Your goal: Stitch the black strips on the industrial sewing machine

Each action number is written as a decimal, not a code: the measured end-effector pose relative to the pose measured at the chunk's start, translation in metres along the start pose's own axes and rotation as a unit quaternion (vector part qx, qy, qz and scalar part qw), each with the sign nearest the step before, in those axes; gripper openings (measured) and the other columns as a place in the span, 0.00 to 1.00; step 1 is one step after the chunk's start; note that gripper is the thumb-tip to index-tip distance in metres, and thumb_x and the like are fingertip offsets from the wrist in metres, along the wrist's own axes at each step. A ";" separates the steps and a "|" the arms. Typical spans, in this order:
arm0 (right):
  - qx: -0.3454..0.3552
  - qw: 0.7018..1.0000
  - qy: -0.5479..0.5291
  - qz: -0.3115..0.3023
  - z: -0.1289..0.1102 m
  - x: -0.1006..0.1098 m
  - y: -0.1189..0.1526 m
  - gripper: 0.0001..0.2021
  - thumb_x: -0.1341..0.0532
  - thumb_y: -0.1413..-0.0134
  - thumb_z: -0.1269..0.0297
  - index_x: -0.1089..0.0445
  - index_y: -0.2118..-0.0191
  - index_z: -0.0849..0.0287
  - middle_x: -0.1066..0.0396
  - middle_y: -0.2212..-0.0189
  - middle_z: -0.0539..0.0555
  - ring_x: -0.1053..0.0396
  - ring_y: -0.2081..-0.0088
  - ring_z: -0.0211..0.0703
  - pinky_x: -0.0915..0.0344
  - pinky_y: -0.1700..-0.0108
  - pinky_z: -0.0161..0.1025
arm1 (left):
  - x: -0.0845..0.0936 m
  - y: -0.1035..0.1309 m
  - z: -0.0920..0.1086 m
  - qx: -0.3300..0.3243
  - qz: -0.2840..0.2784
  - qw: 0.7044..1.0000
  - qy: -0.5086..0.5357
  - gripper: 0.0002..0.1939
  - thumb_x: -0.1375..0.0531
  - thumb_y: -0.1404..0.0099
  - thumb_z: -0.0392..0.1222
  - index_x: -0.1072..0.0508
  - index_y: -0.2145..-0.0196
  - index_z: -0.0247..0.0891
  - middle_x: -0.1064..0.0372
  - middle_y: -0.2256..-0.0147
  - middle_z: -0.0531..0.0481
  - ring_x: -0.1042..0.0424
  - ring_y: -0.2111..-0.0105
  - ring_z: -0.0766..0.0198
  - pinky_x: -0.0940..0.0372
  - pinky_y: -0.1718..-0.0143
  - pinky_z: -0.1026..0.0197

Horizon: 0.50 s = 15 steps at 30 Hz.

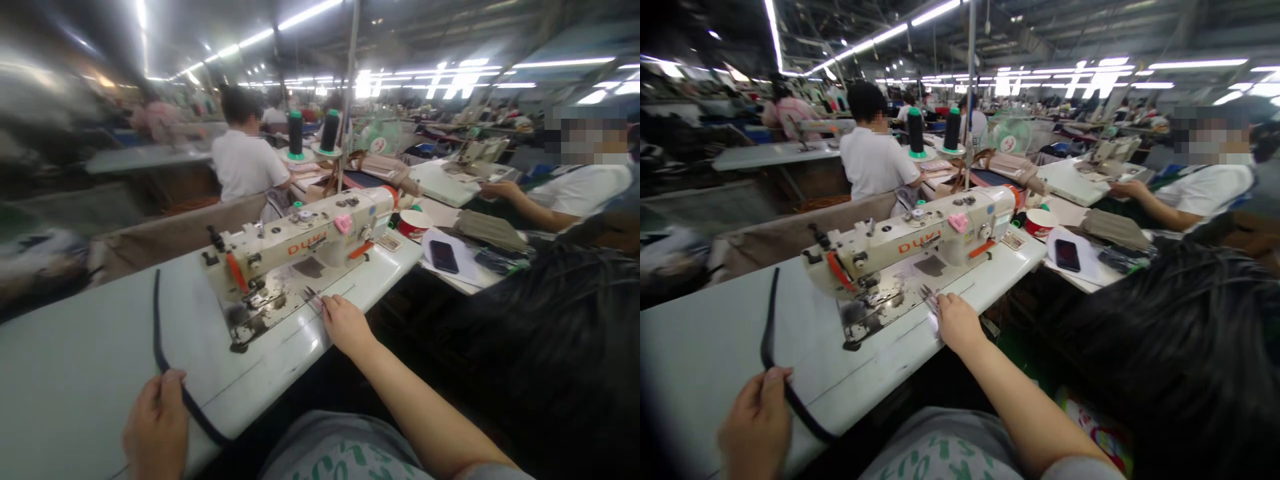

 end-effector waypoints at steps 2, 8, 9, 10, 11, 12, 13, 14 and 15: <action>0.022 0.999 -0.041 -0.011 -0.015 0.001 0.000 0.17 0.47 0.29 0.68 0.31 0.40 0.60 0.24 0.54 0.60 0.25 0.52 0.49 0.33 0.47 0.40 | 0.004 0.003 0.011 -0.006 -0.006 1.000 -0.027 0.15 0.44 0.32 0.55 0.23 0.63 0.45 0.23 0.65 0.50 0.26 0.61 0.51 0.36 0.57 0.52; 0.091 0.991 -0.080 -0.064 -0.064 -0.007 -0.007 0.18 0.48 0.29 0.67 0.30 0.40 0.57 0.22 0.51 0.58 0.24 0.51 0.47 0.33 0.49 0.39 | 0.006 -0.001 0.011 0.033 0.002 0.999 0.036 0.19 0.47 0.29 0.58 0.24 0.64 0.42 0.25 0.67 0.49 0.26 0.62 0.54 0.36 0.58 0.55; 0.098 0.990 -0.075 -0.072 -0.071 -0.009 -0.009 0.17 0.48 0.29 0.67 0.29 0.41 0.57 0.21 0.52 0.58 0.24 0.52 0.47 0.33 0.50 0.39 | 0.006 -0.001 0.011 0.039 0.008 0.998 0.045 0.20 0.47 0.29 0.58 0.25 0.64 0.41 0.26 0.67 0.49 0.27 0.63 0.55 0.36 0.57 0.55; 0.104 0.989 -0.071 -0.078 -0.078 -0.011 -0.011 0.16 0.48 0.29 0.66 0.29 0.42 0.56 0.21 0.53 0.58 0.24 0.53 0.47 0.33 0.51 0.39 | 0.007 -0.001 0.010 0.045 0.014 0.998 0.053 0.20 0.47 0.29 0.59 0.25 0.64 0.42 0.27 0.67 0.50 0.27 0.63 0.55 0.36 0.57 0.55; 0.110 0.988 -0.066 -0.082 -0.084 -0.013 -0.013 0.16 0.47 0.29 0.65 0.28 0.43 0.56 0.21 0.54 0.57 0.23 0.54 0.48 0.33 0.53 0.39 | 0.007 -0.001 0.010 0.048 0.020 0.997 0.059 0.21 0.47 0.29 0.59 0.25 0.64 0.42 0.27 0.67 0.50 0.28 0.63 0.55 0.36 0.57 0.55; 0.114 0.988 -0.062 -0.084 -0.090 -0.014 -0.015 0.15 0.47 0.29 0.65 0.28 0.44 0.56 0.21 0.54 0.57 0.23 0.54 0.48 0.33 0.54 0.39 | 0.007 -0.001 0.010 0.049 0.026 0.996 0.064 0.21 0.47 0.29 0.60 0.26 0.65 0.42 0.28 0.67 0.50 0.28 0.63 0.56 0.37 0.56 0.55; 0.118 0.988 -0.059 -0.084 -0.096 -0.016 -0.017 0.15 0.47 0.29 0.65 0.28 0.44 0.56 0.20 0.55 0.57 0.23 0.55 0.49 0.33 0.55 0.39 | 0.008 -0.001 0.011 0.049 0.034 0.996 0.070 0.21 0.48 0.28 0.60 0.26 0.65 0.42 0.28 0.67 0.50 0.29 0.63 0.56 0.37 0.56 0.55; 0.120 0.988 -0.057 -0.085 -0.101 -0.017 -0.020 0.15 0.48 0.29 0.64 0.29 0.44 0.56 0.20 0.55 0.57 0.23 0.55 0.49 0.34 0.55 0.39 | 0.008 -0.001 0.011 0.047 0.042 0.995 0.076 0.21 0.48 0.28 0.60 0.26 0.66 0.42 0.28 0.67 0.50 0.29 0.63 0.56 0.37 0.55 0.55; 0.120 0.987 -0.055 -0.086 -0.106 -0.019 -0.023 0.15 0.48 0.29 0.64 0.29 0.45 0.56 0.20 0.55 0.57 0.22 0.55 0.49 0.34 0.56 0.40 | 0.009 -0.001 0.012 0.045 0.050 0.994 0.083 0.22 0.48 0.28 0.60 0.27 0.66 0.42 0.29 0.67 0.50 0.29 0.63 0.56 0.36 0.55 0.55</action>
Point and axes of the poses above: each hand's wrist, its own y-axis away from the middle knuckle, its own x-axis out of the back of the hand, z = x × y, the point moved 5 cm from there along -y, towards the middle knuckle
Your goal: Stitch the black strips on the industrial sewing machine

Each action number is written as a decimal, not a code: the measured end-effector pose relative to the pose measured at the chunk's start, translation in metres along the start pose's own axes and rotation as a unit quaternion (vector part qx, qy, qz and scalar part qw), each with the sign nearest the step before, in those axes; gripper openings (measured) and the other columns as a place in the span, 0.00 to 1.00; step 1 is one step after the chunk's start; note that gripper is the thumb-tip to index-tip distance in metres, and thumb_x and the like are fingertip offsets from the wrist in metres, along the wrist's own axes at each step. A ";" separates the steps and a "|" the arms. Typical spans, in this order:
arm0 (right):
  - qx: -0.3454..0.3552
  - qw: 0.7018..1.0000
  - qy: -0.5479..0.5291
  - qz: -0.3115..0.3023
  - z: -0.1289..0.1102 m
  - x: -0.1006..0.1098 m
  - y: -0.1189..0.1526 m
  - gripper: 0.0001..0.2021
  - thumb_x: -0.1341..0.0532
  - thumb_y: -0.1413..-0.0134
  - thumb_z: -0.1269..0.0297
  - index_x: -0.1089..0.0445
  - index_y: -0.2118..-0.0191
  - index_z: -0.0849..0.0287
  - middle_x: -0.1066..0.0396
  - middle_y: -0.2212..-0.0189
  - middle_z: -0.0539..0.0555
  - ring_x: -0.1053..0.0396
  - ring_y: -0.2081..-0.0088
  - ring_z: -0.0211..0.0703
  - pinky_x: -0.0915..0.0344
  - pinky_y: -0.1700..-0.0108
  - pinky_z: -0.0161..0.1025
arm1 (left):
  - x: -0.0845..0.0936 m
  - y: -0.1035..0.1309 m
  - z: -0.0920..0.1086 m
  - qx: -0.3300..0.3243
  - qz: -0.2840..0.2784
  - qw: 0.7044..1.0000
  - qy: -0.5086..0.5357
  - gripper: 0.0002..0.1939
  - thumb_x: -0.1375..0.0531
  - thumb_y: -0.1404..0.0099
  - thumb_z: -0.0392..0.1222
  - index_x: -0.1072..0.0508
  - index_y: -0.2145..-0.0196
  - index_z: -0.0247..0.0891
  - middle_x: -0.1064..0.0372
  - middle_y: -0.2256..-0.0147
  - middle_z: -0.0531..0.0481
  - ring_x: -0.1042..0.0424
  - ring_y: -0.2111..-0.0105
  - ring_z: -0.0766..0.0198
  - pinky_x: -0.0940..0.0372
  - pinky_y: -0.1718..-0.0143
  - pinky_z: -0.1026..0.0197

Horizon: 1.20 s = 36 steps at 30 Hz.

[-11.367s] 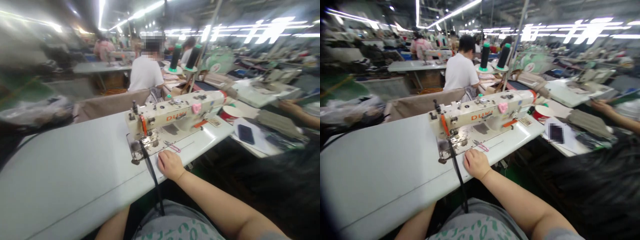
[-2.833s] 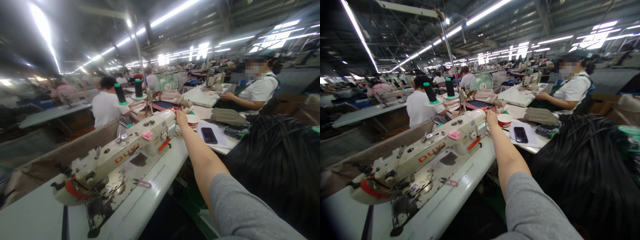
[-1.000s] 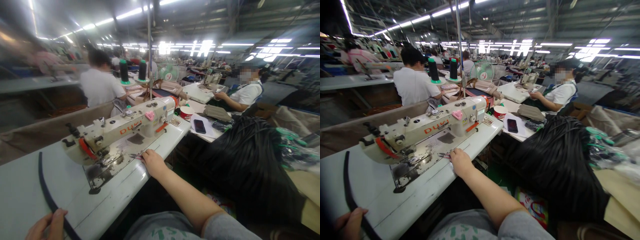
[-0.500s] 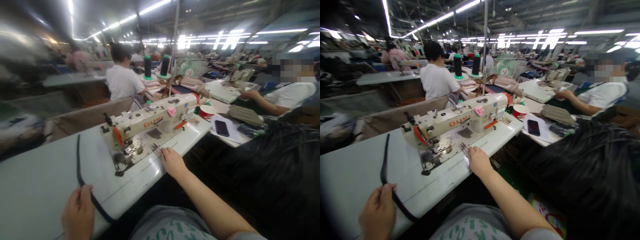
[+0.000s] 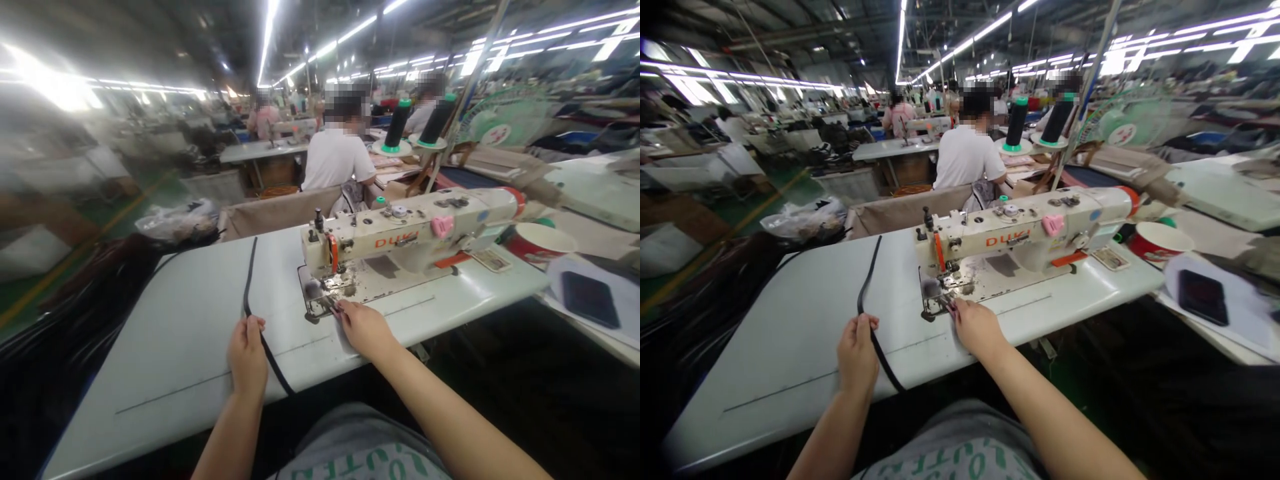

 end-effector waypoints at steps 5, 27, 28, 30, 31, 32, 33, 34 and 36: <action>-0.015 1.000 0.018 -0.011 -0.013 -0.008 -0.017 0.16 0.47 0.31 0.66 0.30 0.43 0.58 0.19 0.58 0.60 0.21 0.57 0.52 0.33 0.57 0.41 | 0.007 0.001 0.003 0.008 0.047 0.998 0.037 0.21 0.49 0.27 0.59 0.30 0.67 0.41 0.28 0.66 0.50 0.28 0.64 0.59 0.33 0.56 0.55; 0.033 0.999 0.021 0.011 -0.017 -0.002 -0.039 0.17 0.50 0.26 0.63 0.23 0.50 0.56 0.21 0.53 0.60 0.24 0.53 0.50 0.33 0.52 0.41 | 0.038 0.020 -0.017 0.250 -0.012 0.893 0.373 0.13 0.31 0.47 0.41 0.20 0.64 0.32 0.25 0.62 0.45 0.35 0.77 0.73 0.45 0.84 0.70; 0.058 0.998 0.014 0.016 -0.017 0.001 -0.038 0.16 0.48 0.27 0.63 0.23 0.51 0.55 0.21 0.54 0.59 0.25 0.52 0.49 0.34 0.50 0.41 | 0.037 0.021 -0.017 0.251 -0.016 0.889 0.383 0.13 0.32 0.47 0.39 0.19 0.63 0.31 0.25 0.61 0.44 0.33 0.76 0.72 0.41 0.82 0.69; 0.130 0.991 -0.019 0.016 -0.021 0.003 -0.033 0.13 0.45 0.28 0.64 0.22 0.53 0.55 0.22 0.55 0.57 0.27 0.52 0.48 0.35 0.48 0.40 | 0.036 0.023 -0.015 0.257 -0.015 0.883 0.392 0.11 0.34 0.45 0.34 0.18 0.63 0.31 0.23 0.59 0.42 0.29 0.72 0.70 0.33 0.76 0.69; 0.166 0.985 -0.044 0.007 -0.024 0.004 -0.028 0.12 0.44 0.29 0.64 0.21 0.54 0.55 0.22 0.57 0.56 0.27 0.52 0.47 0.36 0.48 0.40 | 0.036 0.024 -0.014 0.261 -0.008 0.882 0.392 0.10 0.35 0.44 0.32 0.18 0.63 0.31 0.23 0.58 0.41 0.27 0.69 0.69 0.30 0.72 0.69; 0.197 0.978 -0.074 -0.009 -0.026 0.003 -0.022 0.12 0.43 0.29 0.65 0.21 0.55 0.54 0.22 0.58 0.56 0.28 0.53 0.46 0.36 0.48 0.39 | 0.036 0.024 -0.012 0.264 0.001 0.882 0.390 0.09 0.35 0.43 0.30 0.18 0.63 0.32 0.22 0.56 0.40 0.25 0.66 0.67 0.27 0.67 0.68; 0.218 0.969 -0.107 -0.029 -0.029 0.002 -0.016 0.12 0.43 0.30 0.64 0.21 0.54 0.53 0.23 0.60 0.55 0.28 0.54 0.46 0.35 0.49 0.38 | 0.037 0.025 -0.009 0.265 0.011 0.883 0.387 0.10 0.36 0.41 0.29 0.18 0.62 0.32 0.22 0.54 0.39 0.23 0.62 0.65 0.26 0.62 0.66; 0.230 0.961 -0.144 -0.051 -0.030 0.001 -0.009 0.12 0.43 0.30 0.64 0.21 0.53 0.52 0.23 0.60 0.54 0.28 0.55 0.45 0.35 0.51 0.37 | 0.038 0.025 -0.006 0.263 0.019 0.885 0.385 0.10 0.37 0.40 0.28 0.18 0.62 0.33 0.22 0.51 0.38 0.22 0.57 0.62 0.25 0.58 0.64; 0.227 0.944 -0.223 -0.084 -0.033 0.000 0.002 0.13 0.44 0.30 0.64 0.21 0.53 0.51 0.23 0.61 0.53 0.27 0.56 0.44 0.34 0.52 0.37 | 0.039 0.025 0.001 0.247 0.017 0.886 0.392 0.11 0.36 0.39 0.30 0.18 0.59 0.35 0.24 0.46 0.38 0.24 0.47 0.55 0.25 0.55 0.61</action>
Point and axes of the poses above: each hand's wrist, its own y-axis away from the middle knuckle, its own x-axis out of the back of the hand, z = x × y, the point moved 5 cm from there along -y, towards the middle knuckle
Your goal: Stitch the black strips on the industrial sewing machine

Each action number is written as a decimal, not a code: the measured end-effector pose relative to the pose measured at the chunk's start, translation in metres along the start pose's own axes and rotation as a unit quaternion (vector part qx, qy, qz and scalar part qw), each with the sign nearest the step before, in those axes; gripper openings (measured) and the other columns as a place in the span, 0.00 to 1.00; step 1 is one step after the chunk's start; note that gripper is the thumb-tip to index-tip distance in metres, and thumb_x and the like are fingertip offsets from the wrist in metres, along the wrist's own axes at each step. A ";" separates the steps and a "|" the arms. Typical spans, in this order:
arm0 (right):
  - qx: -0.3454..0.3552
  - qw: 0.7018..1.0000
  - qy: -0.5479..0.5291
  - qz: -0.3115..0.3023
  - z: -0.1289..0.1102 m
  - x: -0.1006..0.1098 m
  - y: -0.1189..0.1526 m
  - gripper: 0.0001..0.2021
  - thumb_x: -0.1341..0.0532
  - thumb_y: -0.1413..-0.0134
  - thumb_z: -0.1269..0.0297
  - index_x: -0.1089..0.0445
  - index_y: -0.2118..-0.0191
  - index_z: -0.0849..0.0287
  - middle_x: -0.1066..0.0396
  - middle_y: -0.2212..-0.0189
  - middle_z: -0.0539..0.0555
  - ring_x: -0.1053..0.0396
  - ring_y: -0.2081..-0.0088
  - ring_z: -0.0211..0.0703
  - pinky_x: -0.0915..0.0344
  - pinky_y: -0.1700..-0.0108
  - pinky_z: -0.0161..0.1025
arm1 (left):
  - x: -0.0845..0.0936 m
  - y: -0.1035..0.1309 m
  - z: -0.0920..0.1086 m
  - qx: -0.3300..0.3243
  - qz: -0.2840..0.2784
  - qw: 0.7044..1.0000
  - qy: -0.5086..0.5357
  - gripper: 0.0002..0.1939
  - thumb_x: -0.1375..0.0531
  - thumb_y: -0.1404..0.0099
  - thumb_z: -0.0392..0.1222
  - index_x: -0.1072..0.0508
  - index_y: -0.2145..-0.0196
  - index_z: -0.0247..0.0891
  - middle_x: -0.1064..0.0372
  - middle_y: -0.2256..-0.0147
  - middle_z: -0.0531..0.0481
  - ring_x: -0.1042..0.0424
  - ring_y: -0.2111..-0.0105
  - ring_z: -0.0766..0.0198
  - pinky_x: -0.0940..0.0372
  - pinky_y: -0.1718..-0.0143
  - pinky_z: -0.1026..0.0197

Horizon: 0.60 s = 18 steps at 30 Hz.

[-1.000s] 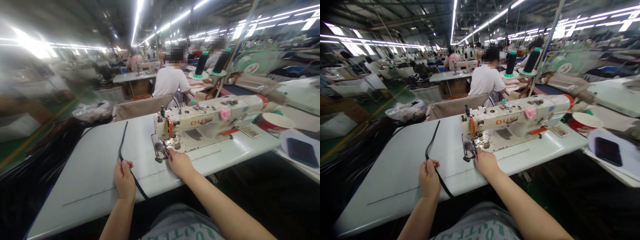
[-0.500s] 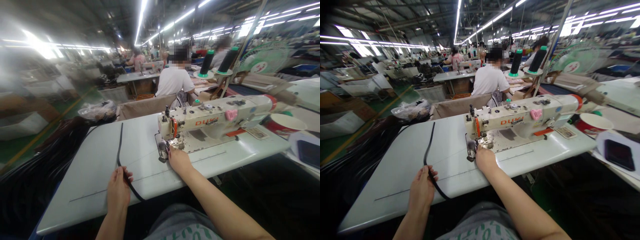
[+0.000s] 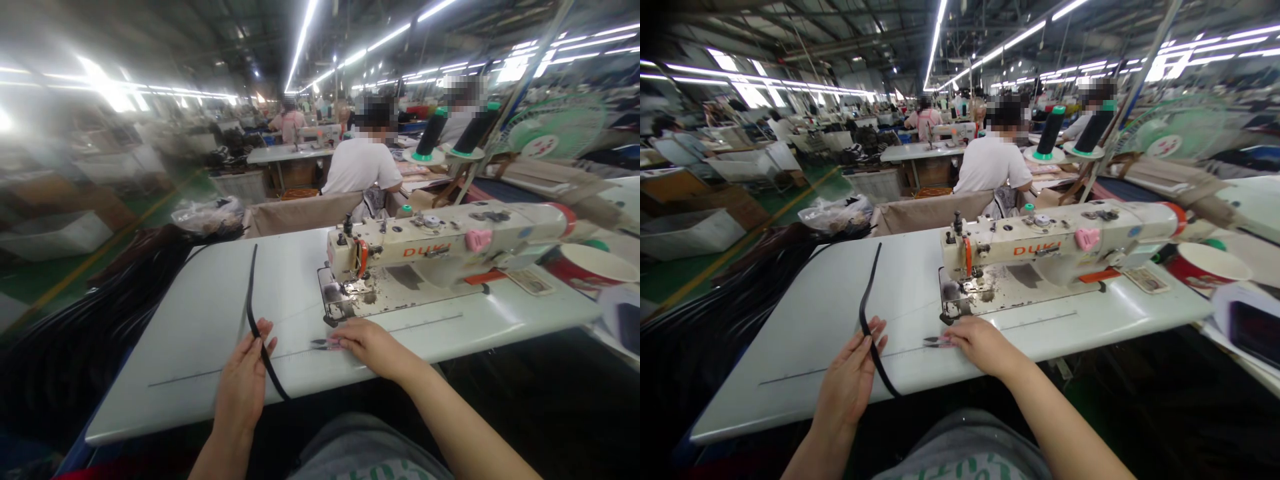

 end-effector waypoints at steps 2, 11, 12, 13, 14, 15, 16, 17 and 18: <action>-0.026 0.996 -0.089 0.008 -0.002 -0.004 0.007 0.12 0.45 0.32 0.64 0.23 0.56 0.53 0.24 0.61 0.53 0.28 0.56 0.44 0.34 0.52 0.37 | -0.007 0.004 0.005 -0.006 -0.048 0.999 0.012 0.12 0.35 0.37 0.34 0.18 0.55 0.37 0.27 0.42 0.39 0.28 0.41 0.51 0.26 0.61 0.64; -0.139 0.942 -0.303 0.028 0.011 -0.030 0.011 0.06 0.48 0.49 0.70 0.37 0.66 0.54 0.38 0.75 0.45 0.39 0.73 0.39 0.40 0.67 0.36 | -0.024 0.022 -0.012 0.088 -0.147 0.985 -0.021 0.23 0.28 0.41 0.47 0.21 0.49 0.35 0.22 0.61 0.39 0.28 0.59 0.61 0.43 0.75 0.69; -0.138 0.950 -0.276 0.035 0.009 -0.029 0.011 0.05 0.48 0.47 0.69 0.37 0.66 0.54 0.37 0.74 0.46 0.38 0.71 0.40 0.40 0.66 0.37 | -0.025 0.025 -0.016 0.103 -0.152 0.982 -0.035 0.25 0.27 0.41 0.48 0.21 0.50 0.34 0.23 0.62 0.40 0.31 0.63 0.64 0.44 0.75 0.69; -0.130 0.960 -0.244 0.039 0.006 -0.027 0.010 0.03 0.47 0.45 0.67 0.37 0.66 0.54 0.35 0.73 0.47 0.37 0.69 0.41 0.39 0.64 0.37 | -0.026 0.028 -0.020 0.119 -0.158 0.979 -0.043 0.25 0.27 0.42 0.48 0.21 0.50 0.34 0.24 0.63 0.41 0.34 0.66 0.66 0.46 0.76 0.69; -0.118 0.970 -0.210 0.040 0.002 -0.026 0.010 0.03 0.46 0.42 0.65 0.36 0.66 0.54 0.33 0.71 0.48 0.35 0.66 0.43 0.39 0.62 0.38 | -0.028 0.032 -0.023 0.134 -0.165 0.976 -0.046 0.26 0.27 0.43 0.48 0.22 0.49 0.33 0.24 0.63 0.41 0.36 0.68 0.67 0.48 0.76 0.69; -0.106 0.978 -0.176 0.040 -0.003 -0.024 0.009 0.05 0.44 0.39 0.62 0.36 0.66 0.54 0.32 0.69 0.49 0.34 0.64 0.44 0.38 0.60 0.39 | -0.029 0.035 -0.027 0.149 -0.173 0.973 -0.046 0.27 0.27 0.43 0.49 0.22 0.49 0.33 0.25 0.64 0.42 0.37 0.69 0.68 0.50 0.77 0.69; -0.095 0.984 -0.145 0.041 -0.007 -0.024 0.009 0.07 0.43 0.38 0.59 0.35 0.66 0.54 0.30 0.67 0.50 0.33 0.63 0.45 0.38 0.59 0.40 | -0.030 0.038 -0.030 0.162 -0.179 0.969 -0.045 0.27 0.27 0.43 0.49 0.22 0.49 0.33 0.25 0.65 0.42 0.38 0.70 0.69 0.52 0.78 0.69; -0.087 0.988 -0.117 0.044 -0.010 -0.024 0.008 0.07 0.43 0.36 0.58 0.35 0.65 0.54 0.29 0.66 0.51 0.32 0.62 0.45 0.37 0.59 0.40 | -0.031 0.041 -0.032 0.171 -0.184 0.967 -0.044 0.27 0.27 0.43 0.49 0.22 0.50 0.32 0.26 0.65 0.42 0.39 0.70 0.69 0.53 0.78 0.69; -0.081 0.992 -0.089 0.049 -0.013 -0.024 0.008 0.07 0.42 0.35 0.59 0.34 0.64 0.54 0.29 0.65 0.52 0.31 0.61 0.46 0.37 0.58 0.40 | -0.032 0.043 -0.033 0.176 -0.188 0.965 -0.044 0.28 0.27 0.44 0.49 0.23 0.50 0.32 0.26 0.66 0.42 0.39 0.71 0.69 0.54 0.78 0.69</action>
Point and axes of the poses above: each hand's wrist, its own y-axis away from the middle knuckle, its own x-axis out of the back of the hand, z = x × y, the point moved 5 cm from there along -y, towards the middle knuckle
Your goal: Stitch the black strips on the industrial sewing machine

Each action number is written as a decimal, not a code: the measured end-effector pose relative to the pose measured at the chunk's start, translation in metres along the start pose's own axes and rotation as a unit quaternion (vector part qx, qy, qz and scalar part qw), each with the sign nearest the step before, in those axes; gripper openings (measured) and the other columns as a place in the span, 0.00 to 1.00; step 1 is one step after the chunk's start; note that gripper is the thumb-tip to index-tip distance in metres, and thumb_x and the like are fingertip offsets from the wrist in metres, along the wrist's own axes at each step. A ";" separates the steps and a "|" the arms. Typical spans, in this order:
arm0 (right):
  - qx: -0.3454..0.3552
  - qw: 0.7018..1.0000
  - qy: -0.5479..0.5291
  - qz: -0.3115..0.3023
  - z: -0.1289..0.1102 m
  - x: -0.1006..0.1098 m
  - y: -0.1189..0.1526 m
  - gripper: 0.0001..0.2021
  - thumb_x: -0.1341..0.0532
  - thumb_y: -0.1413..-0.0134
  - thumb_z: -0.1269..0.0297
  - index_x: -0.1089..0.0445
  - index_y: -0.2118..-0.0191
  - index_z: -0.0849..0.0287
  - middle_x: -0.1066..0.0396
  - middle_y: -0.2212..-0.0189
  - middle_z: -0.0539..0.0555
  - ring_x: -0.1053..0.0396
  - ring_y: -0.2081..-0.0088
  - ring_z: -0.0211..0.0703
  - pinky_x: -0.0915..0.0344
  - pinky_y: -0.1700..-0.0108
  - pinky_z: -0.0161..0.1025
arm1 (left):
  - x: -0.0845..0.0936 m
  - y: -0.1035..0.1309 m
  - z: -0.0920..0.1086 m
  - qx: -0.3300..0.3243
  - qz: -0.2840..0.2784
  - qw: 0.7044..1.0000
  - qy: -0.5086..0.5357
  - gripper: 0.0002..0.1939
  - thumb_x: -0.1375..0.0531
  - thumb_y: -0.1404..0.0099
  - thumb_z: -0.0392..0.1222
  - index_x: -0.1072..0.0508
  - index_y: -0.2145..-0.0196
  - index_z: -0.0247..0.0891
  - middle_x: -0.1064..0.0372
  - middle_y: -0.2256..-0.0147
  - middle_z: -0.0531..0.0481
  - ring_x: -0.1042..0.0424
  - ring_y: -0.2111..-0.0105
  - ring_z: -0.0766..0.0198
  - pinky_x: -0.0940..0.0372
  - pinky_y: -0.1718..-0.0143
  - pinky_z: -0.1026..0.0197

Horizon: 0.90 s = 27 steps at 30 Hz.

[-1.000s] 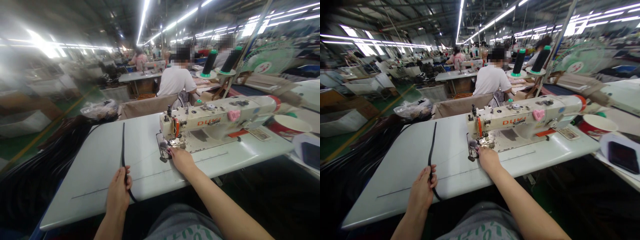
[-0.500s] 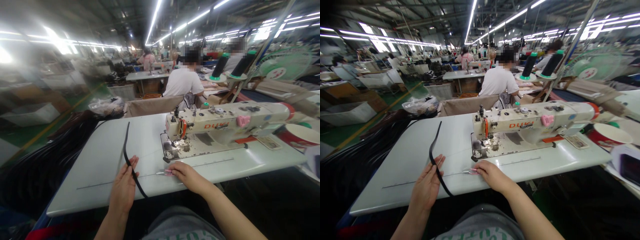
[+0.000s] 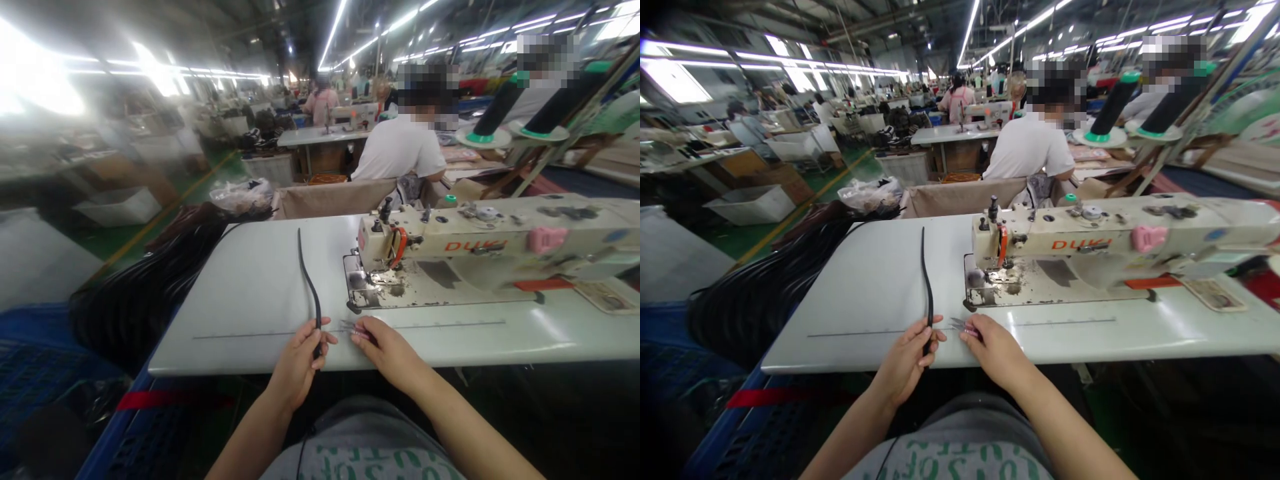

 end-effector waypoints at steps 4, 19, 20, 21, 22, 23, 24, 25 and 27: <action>0.023 0.995 0.097 0.018 -0.003 -0.009 0.001 0.03 0.39 0.36 0.66 0.32 0.63 0.55 0.27 0.64 0.54 0.30 0.61 0.47 0.37 0.59 0.41 | -0.005 0.005 -0.003 0.011 -0.011 1.000 -0.007 0.29 0.27 0.45 0.48 0.24 0.49 0.31 0.26 0.65 0.42 0.38 0.70 0.68 0.54 0.77 0.69; 0.129 0.964 0.224 0.067 -0.011 -0.016 0.000 0.01 0.39 0.33 0.69 0.31 0.58 0.56 0.25 0.63 0.55 0.28 0.61 0.49 0.33 0.58 0.42 | -0.017 0.012 -0.007 0.089 -0.059 0.993 0.055 0.31 0.27 0.42 0.45 0.26 0.44 0.35 0.29 0.65 0.45 0.37 0.70 0.69 0.52 0.76 0.70; 0.131 0.962 0.230 0.074 -0.010 -0.016 0.000 0.01 0.39 0.32 0.68 0.31 0.58 0.56 0.25 0.64 0.55 0.28 0.61 0.48 0.33 0.58 0.42 | -0.018 0.012 -0.007 0.091 -0.061 0.992 0.059 0.30 0.27 0.42 0.45 0.26 0.44 0.35 0.29 0.65 0.45 0.37 0.71 0.69 0.52 0.76 0.70; 0.135 0.959 0.236 0.080 -0.009 -0.016 0.000 0.01 0.40 0.32 0.67 0.31 0.58 0.56 0.25 0.64 0.54 0.28 0.62 0.48 0.34 0.58 0.42 | -0.019 0.013 -0.006 0.092 -0.063 0.992 0.061 0.30 0.27 0.42 0.45 0.26 0.44 0.35 0.29 0.65 0.45 0.37 0.71 0.69 0.52 0.77 0.70; 0.139 0.956 0.245 0.085 -0.009 -0.016 0.001 0.02 0.40 0.31 0.66 0.31 0.58 0.56 0.25 0.65 0.54 0.28 0.63 0.48 0.34 0.59 0.41 | -0.019 0.013 -0.006 0.092 -0.064 0.992 0.061 0.30 0.27 0.42 0.45 0.26 0.44 0.35 0.29 0.65 0.45 0.37 0.71 0.69 0.51 0.77 0.71; 0.146 0.952 0.254 0.089 -0.009 -0.016 0.001 0.03 0.41 0.30 0.65 0.31 0.58 0.55 0.25 0.66 0.53 0.28 0.63 0.48 0.34 0.59 0.42 | -0.020 0.014 -0.005 0.093 -0.064 0.992 0.059 0.30 0.27 0.42 0.45 0.26 0.44 0.35 0.30 0.65 0.45 0.37 0.71 0.69 0.51 0.77 0.71; 0.151 0.949 0.262 0.094 -0.010 -0.016 0.002 0.04 0.42 0.30 0.64 0.30 0.59 0.55 0.25 0.66 0.53 0.28 0.64 0.48 0.35 0.59 0.42 | -0.020 0.014 -0.005 0.094 -0.064 0.992 0.054 0.31 0.27 0.42 0.45 0.27 0.43 0.35 0.30 0.65 0.45 0.37 0.71 0.69 0.51 0.77 0.71; 0.154 0.946 0.267 0.099 -0.010 -0.016 0.002 0.05 0.42 0.29 0.64 0.30 0.59 0.55 0.25 0.67 0.53 0.28 0.64 0.48 0.35 0.59 0.42 | -0.021 0.014 -0.005 0.092 -0.063 0.993 0.046 0.32 0.28 0.42 0.46 0.27 0.43 0.35 0.30 0.66 0.46 0.37 0.71 0.69 0.51 0.77 0.71; 0.152 0.947 0.260 0.116 -0.010 -0.014 0.003 0.07 0.44 0.28 0.63 0.30 0.59 0.55 0.24 0.66 0.54 0.27 0.63 0.48 0.34 0.58 0.42 | -0.019 0.013 -0.006 0.073 -0.054 0.996 0.025 0.32 0.28 0.42 0.47 0.28 0.43 0.34 0.31 0.66 0.47 0.37 0.71 0.69 0.51 0.77 0.71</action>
Point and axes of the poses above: each hand's wrist, its own y-axis away from the middle knuckle, its own x-axis out of the back of the hand, z = x × y, the point moved 5 cm from there along -y, towards the middle knuckle
